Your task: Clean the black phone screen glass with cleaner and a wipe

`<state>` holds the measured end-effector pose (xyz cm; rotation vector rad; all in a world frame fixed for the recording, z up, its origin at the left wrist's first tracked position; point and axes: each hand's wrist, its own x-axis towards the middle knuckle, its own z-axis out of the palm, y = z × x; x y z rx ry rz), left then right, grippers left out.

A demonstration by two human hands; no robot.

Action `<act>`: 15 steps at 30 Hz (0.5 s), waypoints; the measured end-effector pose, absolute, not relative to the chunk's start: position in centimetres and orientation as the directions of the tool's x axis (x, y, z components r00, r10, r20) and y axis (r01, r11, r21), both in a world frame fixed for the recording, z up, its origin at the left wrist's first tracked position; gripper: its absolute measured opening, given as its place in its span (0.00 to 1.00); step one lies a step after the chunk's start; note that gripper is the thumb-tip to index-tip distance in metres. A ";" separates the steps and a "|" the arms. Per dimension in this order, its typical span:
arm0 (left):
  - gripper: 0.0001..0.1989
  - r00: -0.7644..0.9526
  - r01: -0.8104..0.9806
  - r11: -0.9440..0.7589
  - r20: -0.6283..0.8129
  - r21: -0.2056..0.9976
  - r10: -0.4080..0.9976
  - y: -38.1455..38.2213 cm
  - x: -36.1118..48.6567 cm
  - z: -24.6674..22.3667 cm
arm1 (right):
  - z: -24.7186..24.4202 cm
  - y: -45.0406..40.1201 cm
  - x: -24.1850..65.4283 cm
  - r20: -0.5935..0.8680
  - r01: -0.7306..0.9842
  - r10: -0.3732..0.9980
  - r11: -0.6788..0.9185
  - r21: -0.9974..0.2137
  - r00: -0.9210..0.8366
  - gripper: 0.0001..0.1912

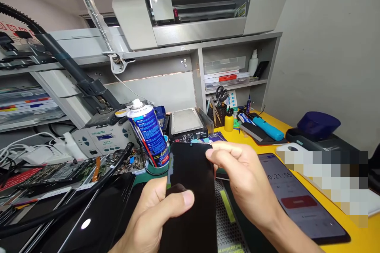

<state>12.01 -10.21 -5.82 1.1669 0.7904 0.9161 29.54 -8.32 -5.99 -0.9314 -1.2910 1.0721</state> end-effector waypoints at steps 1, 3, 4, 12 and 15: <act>0.15 0.430 -0.187 0.151 -0.057 0.971 0.901 -10.2 12.0 -5.8 | -6.0 -8.4 29.5 0.274 -0.114 0.962 0.270 -0.956 -0.021 0.20; 0.13 0.442 -0.221 0.192 -0.077 0.956 0.894 -10.2 12.0 -5.8 | -6.0 -8.4 29.5 0.304 -0.196 0.953 0.294 -0.935 -0.018 0.20; 0.12 0.447 -0.241 0.211 -0.085 0.947 0.890 -10.2 12.0 -5.8 | -6.0 -8.5 29.5 0.323 -0.242 0.946 0.307 -0.920 -0.026 0.19; 0.08 0.439 -0.311 0.268 -0.113 0.912 0.892 -10.2 12.1 -6.2 | -6.0 -8.3 29.6 0.322 -0.362 0.939 0.260 -0.895 -0.121 0.10; 0.08 0.434 -0.318 0.290 -0.134 0.902 0.891 -10.1 12.0 -6.1 | -5.7 -8.3 29.6 0.309 -0.398 0.944 0.242 -0.885 -0.113 0.09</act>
